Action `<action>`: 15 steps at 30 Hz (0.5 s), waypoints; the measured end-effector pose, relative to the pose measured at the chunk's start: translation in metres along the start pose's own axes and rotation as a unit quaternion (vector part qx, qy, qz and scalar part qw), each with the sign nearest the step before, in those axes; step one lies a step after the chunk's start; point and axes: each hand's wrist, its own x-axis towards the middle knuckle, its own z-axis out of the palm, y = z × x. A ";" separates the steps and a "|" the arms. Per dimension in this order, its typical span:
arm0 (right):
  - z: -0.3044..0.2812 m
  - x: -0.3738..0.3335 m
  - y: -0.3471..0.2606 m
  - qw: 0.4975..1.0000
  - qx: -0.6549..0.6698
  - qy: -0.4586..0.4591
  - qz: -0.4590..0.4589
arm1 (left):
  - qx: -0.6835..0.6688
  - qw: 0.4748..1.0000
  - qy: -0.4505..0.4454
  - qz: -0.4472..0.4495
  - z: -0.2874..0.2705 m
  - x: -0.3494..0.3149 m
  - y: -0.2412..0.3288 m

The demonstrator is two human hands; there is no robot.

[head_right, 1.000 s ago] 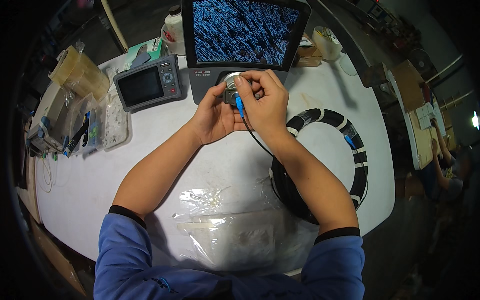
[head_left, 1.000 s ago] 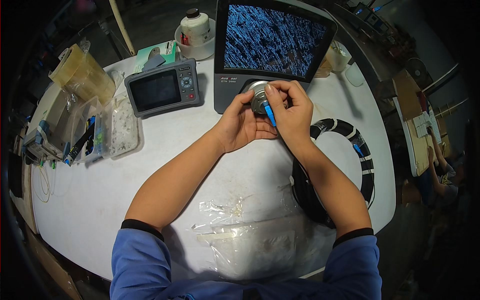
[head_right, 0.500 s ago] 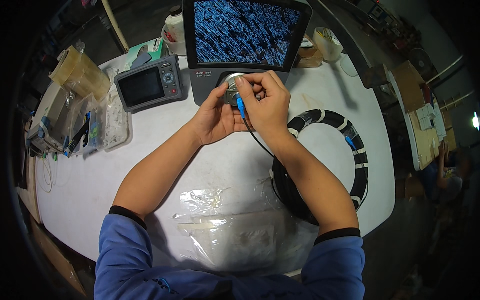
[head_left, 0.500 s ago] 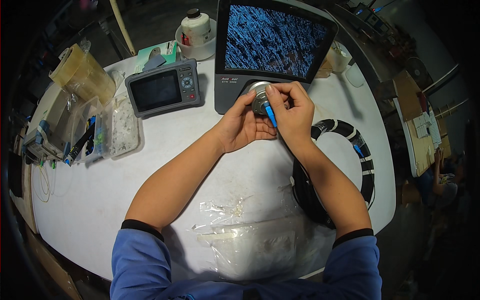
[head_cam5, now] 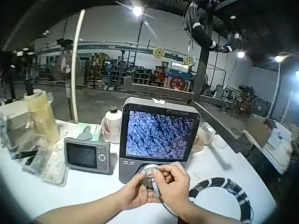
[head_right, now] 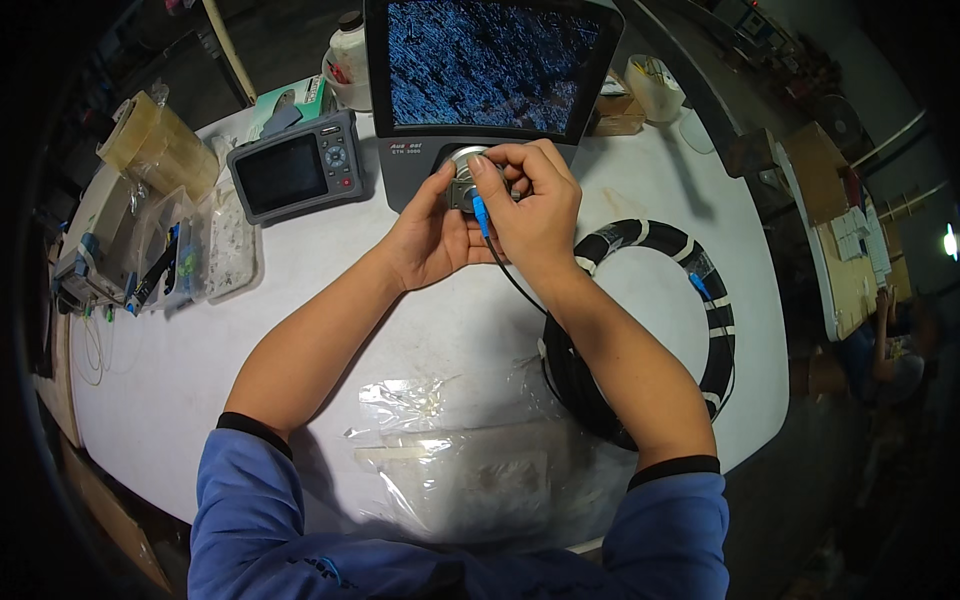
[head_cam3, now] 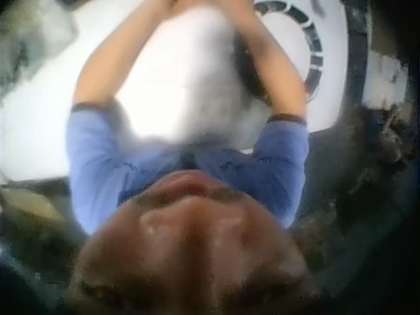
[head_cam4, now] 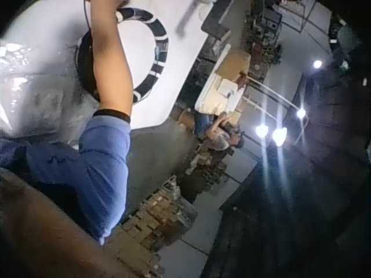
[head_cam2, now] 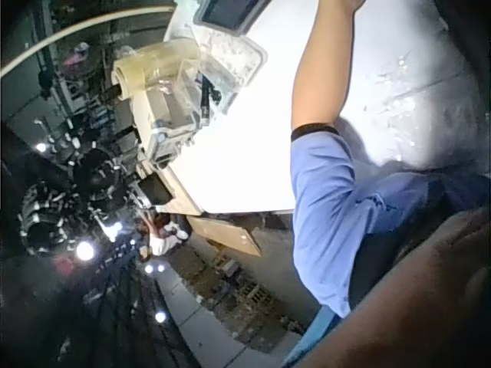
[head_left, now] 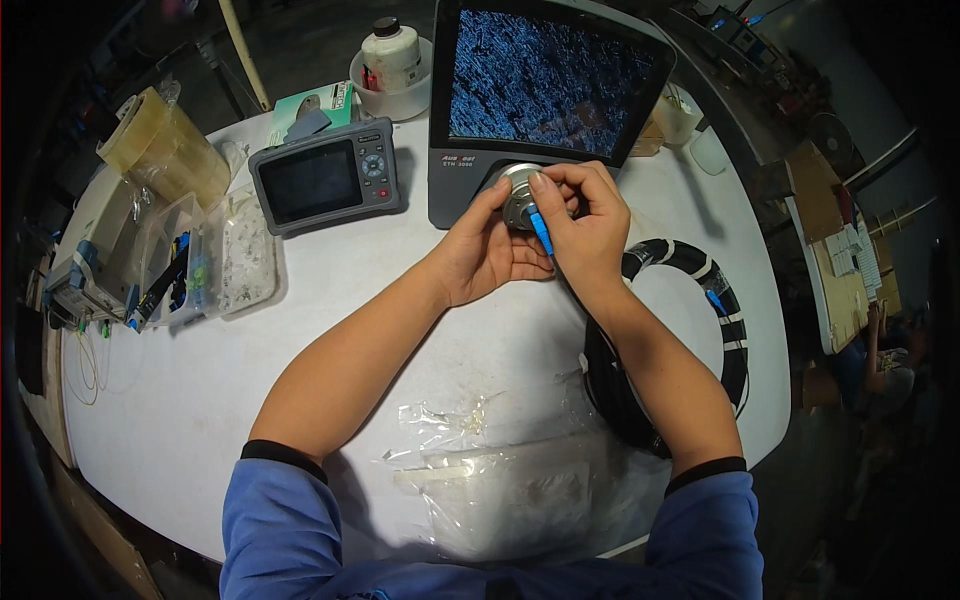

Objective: The recorder uses a fiber optic inspection scope to check the end face of a blue cable connector, viewing the live image on an adjacent monitor.

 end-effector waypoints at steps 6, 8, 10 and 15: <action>-0.002 0.001 -0.005 1.000 0.000 -0.004 -0.013 | 0.004 1.000 0.003 -0.009 -0.001 0.001 0.000; -0.002 0.001 -0.005 1.000 -0.003 -0.005 -0.016 | 0.004 1.000 -0.004 -0.017 -0.004 0.001 0.000; -0.002 0.001 -0.004 1.000 0.001 -0.006 -0.013 | -0.003 1.000 -0.005 -0.017 -0.002 0.001 0.001; -0.002 0.001 -0.004 1.000 0.006 -0.005 -0.011 | -0.026 0.999 0.030 -0.014 0.011 -0.002 0.004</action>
